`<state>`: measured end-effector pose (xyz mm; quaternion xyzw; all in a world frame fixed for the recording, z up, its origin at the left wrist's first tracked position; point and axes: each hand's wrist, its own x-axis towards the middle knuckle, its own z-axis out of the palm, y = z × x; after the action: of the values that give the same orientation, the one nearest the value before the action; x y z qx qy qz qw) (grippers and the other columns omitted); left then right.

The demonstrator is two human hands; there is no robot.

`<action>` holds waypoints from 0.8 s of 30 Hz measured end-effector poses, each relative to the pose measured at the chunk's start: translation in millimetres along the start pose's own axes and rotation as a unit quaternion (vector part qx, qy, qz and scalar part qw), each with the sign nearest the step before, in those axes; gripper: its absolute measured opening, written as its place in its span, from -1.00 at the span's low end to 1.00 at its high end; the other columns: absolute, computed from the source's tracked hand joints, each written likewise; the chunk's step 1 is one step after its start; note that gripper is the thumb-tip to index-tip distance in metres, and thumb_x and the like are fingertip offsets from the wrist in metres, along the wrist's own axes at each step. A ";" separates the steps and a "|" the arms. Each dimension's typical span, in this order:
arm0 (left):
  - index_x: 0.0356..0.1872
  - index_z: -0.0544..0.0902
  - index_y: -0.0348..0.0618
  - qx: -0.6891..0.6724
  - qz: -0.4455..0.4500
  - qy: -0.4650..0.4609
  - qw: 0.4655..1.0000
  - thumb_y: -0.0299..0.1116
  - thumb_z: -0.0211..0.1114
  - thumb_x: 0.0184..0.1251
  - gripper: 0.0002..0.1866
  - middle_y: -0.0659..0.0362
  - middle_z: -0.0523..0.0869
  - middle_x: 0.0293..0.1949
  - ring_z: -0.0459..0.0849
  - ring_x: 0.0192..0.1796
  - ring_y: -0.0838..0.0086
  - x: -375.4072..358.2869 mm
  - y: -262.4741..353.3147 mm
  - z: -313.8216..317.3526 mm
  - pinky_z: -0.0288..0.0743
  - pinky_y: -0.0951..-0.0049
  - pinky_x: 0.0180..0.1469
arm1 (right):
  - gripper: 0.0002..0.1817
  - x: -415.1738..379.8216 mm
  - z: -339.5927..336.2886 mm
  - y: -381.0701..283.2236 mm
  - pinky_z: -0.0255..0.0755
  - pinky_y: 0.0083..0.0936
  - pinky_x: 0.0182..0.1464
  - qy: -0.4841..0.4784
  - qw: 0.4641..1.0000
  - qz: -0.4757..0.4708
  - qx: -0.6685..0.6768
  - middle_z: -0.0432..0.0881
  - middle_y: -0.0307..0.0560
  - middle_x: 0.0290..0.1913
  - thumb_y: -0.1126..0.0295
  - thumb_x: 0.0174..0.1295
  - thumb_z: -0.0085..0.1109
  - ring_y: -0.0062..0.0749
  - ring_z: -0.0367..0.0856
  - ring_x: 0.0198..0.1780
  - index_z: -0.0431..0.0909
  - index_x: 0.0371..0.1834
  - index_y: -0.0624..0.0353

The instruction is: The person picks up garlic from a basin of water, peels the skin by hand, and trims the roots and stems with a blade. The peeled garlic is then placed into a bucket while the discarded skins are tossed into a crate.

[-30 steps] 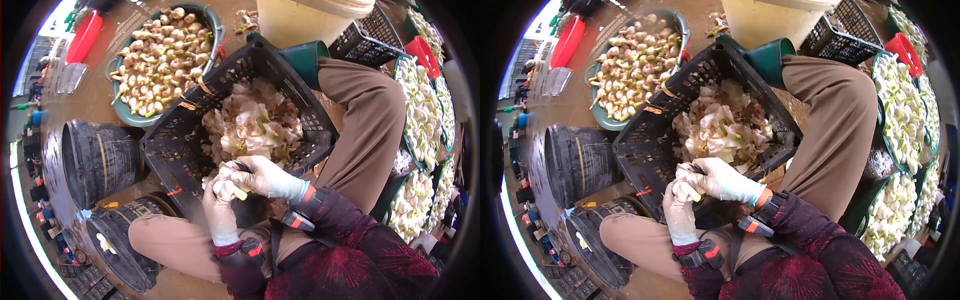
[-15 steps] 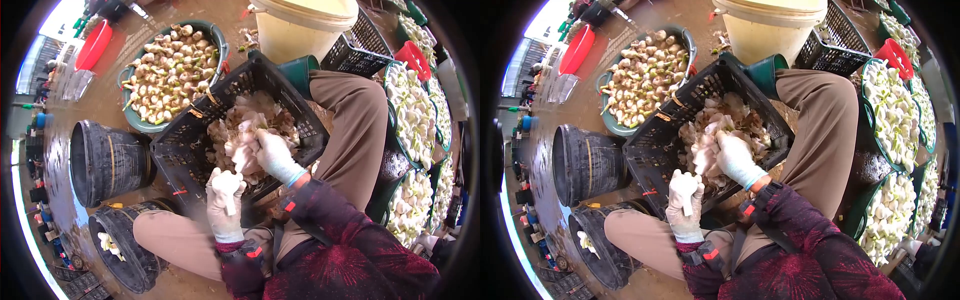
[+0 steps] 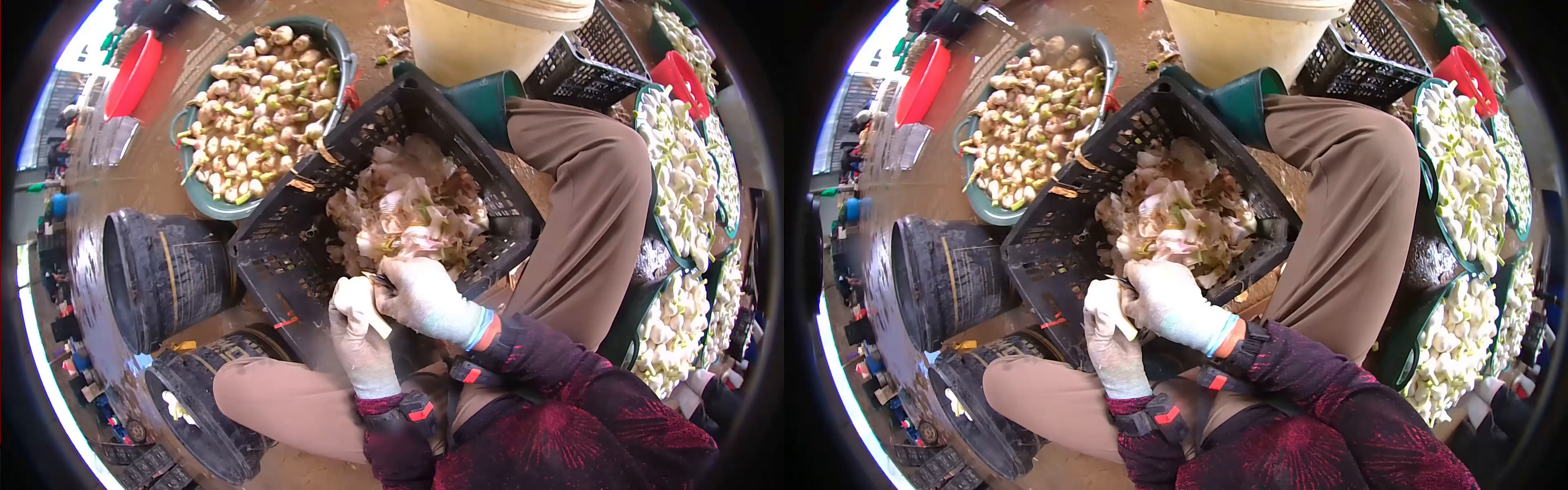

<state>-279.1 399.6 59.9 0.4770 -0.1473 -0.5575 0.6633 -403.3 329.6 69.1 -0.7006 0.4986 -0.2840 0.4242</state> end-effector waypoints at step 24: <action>0.15 0.52 -0.21 -0.166 -0.138 0.026 0.976 -0.25 0.20 0.45 -0.63 0.08 0.68 -0.25 0.60 -0.37 0.49 -9.4 6.9 -9.5 0.51 0.49 -0.37 | -0.61 1.5 1.4 52.1 0.45 -0.51 -0.18 0.045 0.983 0.048 0.172 0.61 -0.15 -0.29 0.24 0.29 0.21 -0.54 0.51 -0.24 0.53 0.01 0.36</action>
<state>-271.3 411.8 63.8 0.3906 0.0319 -0.6479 0.6532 -425.5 321.2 22.6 -0.5785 0.4943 -0.3761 0.5288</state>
